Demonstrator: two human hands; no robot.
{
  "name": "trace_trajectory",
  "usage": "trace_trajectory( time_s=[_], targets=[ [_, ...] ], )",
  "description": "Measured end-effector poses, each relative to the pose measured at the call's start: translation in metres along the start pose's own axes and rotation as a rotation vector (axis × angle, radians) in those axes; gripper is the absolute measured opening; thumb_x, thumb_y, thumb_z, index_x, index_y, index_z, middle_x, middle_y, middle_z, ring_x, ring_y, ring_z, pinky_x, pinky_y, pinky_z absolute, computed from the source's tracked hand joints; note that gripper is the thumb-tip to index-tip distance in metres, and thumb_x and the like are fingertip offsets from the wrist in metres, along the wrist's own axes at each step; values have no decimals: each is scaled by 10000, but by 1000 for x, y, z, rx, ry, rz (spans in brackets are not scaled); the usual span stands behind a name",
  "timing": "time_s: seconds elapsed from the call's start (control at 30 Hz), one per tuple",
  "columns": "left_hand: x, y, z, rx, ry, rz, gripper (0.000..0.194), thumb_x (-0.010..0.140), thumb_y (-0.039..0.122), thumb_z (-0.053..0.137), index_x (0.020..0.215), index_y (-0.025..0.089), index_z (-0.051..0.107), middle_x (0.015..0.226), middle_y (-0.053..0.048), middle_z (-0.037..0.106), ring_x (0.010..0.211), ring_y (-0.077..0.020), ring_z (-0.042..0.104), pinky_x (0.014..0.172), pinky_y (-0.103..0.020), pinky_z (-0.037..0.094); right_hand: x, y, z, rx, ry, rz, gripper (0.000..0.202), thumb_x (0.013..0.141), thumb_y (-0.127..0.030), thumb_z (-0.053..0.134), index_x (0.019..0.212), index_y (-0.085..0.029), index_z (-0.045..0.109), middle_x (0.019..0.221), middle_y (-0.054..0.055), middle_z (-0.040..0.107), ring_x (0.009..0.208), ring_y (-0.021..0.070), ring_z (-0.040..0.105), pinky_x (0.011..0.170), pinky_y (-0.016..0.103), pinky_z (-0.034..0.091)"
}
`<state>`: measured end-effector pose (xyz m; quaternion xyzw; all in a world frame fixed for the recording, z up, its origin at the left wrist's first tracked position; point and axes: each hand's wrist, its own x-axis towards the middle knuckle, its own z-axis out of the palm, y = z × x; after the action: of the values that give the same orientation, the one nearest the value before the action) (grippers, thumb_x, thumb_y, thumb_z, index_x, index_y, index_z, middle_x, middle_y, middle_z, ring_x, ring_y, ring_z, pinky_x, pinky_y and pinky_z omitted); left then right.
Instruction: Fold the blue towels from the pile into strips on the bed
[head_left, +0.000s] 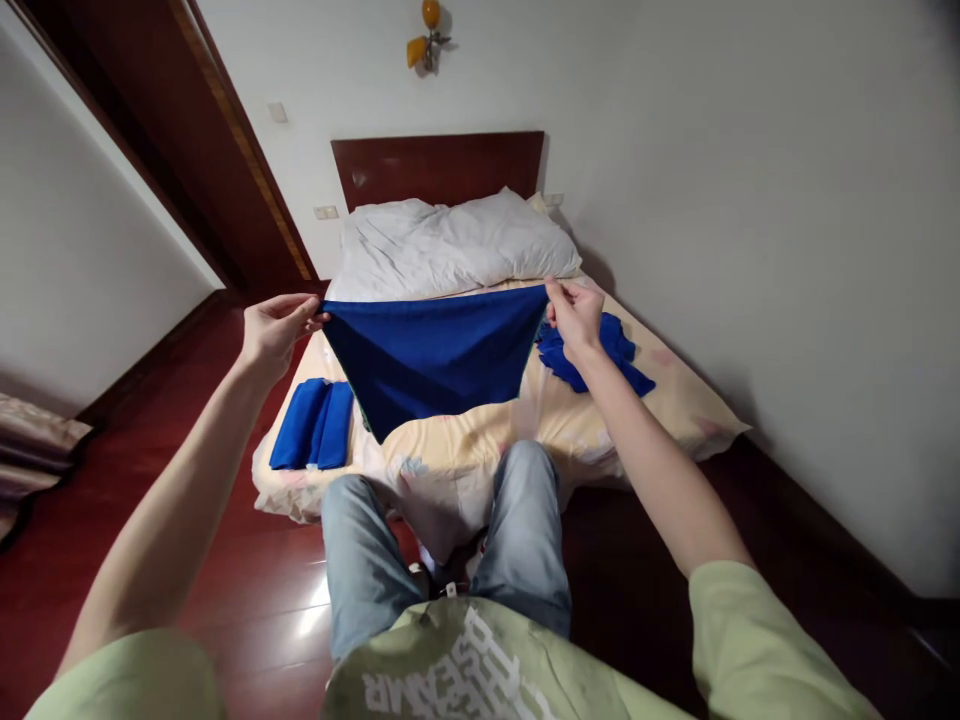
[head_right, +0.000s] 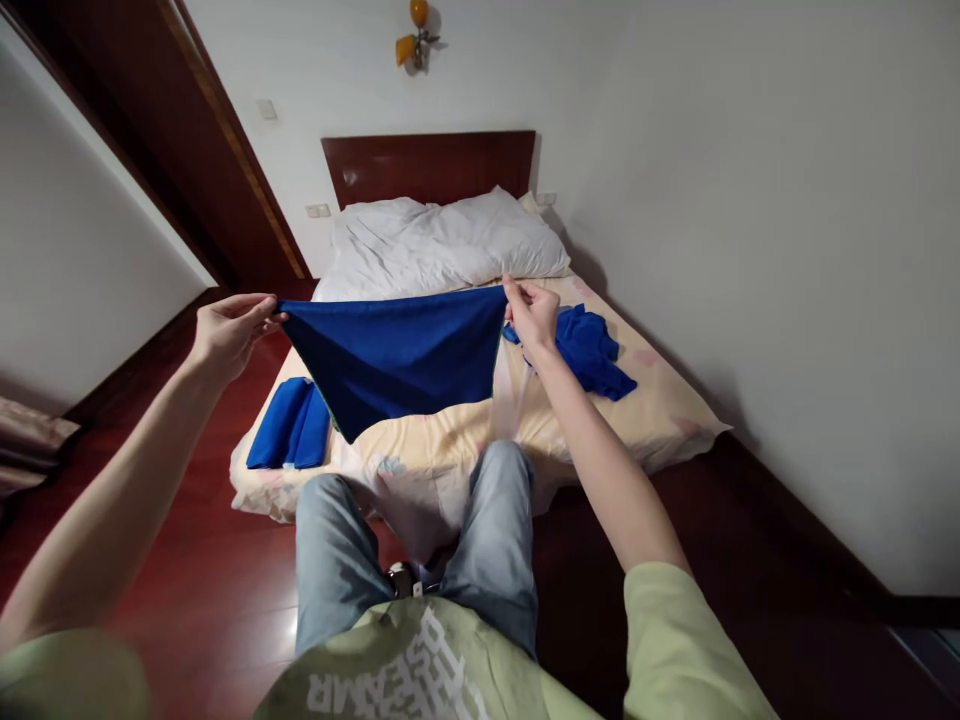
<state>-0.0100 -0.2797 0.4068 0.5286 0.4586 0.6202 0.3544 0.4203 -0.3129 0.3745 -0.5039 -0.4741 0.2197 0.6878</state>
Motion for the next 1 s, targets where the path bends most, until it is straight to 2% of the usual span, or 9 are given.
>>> trace_trajectory(
  time_s=[0.1, 0.23, 0.43, 0.57, 0.67, 0.77, 0.9, 1.0],
  targets=[
    [-19, 3, -20, -10, -7, -8, 337, 668, 306, 927, 911, 118, 788, 752, -72, 767, 714, -165, 717, 647, -245, 595, -8, -13, 5, 5, -43, 36, 504, 845, -625, 772, 665, -205, 560, 495, -66, 479, 414, 57, 434, 405, 184, 335],
    [-43, 7, -38, -9, -12, -16, 322, 628, 281, 916, 886, 127, 802, 762, -74, 772, 724, -173, 728, 659, -246, 606, -20, -23, 4, 8, -104, 128, 481, 832, -569, 816, 653, -189, 581, 520, -38, 559, 419, 55, 486, 404, 168, 345],
    [-81, 11, -62, 71, -55, -169, 319, 584, 334, 922, 831, 163, 817, 787, -90, 774, 778, -219, 760, 704, -281, 645, -54, -23, -23, 13, -203, 360, 426, 799, -488, 878, 673, -163, 634, 587, 9, 662, 456, 72, 577, 417, 161, 399],
    [-98, 6, -71, 124, -115, -274, 301, 536, 370, 923, 760, 200, 817, 781, -86, 769, 778, -254, 767, 654, -306, 660, -74, -19, -43, 3, -221, 502, 406, 776, -461, 908, 693, -164, 645, 604, 19, 682, 463, 86, 604, 413, 167, 439],
    [-99, -4, -71, 118, -130, -317, 284, 539, 350, 920, 749, 190, 817, 771, -92, 757, 780, -246, 770, 671, -283, 660, -77, -16, -49, -8, -220, 557, 392, 763, -442, 923, 698, -166, 651, 604, 28, 683, 462, 99, 609, 410, 180, 464],
    [-91, -19, -66, 92, -124, -337, 271, 567, 323, 920, 764, 175, 808, 781, -101, 750, 818, -261, 779, 720, -309, 673, -71, -8, -45, -9, -204, 576, 390, 741, -433, 939, 708, -172, 651, 606, 26, 685, 461, 103, 605, 400, 180, 470],
    [-73, -48, -56, 70, -102, -362, 286, 581, 292, 930, 772, 148, 773, 816, -121, 748, 844, -289, 786, 767, -368, 686, -56, 16, -29, -10, -179, 612, 395, 733, -412, 948, 708, -166, 639, 615, 23, 695, 461, 94, 608, 400, 165, 467],
    [-50, -77, -42, 61, -84, -364, 306, 573, 276, 943, 755, 138, 739, 779, -108, 730, 833, -300, 787, 797, -411, 689, -41, 40, -10, -14, -202, 639, 362, 758, -364, 936, 711, -152, 648, 625, 34, 710, 475, 95, 631, 427, 158, 493]
  ],
)
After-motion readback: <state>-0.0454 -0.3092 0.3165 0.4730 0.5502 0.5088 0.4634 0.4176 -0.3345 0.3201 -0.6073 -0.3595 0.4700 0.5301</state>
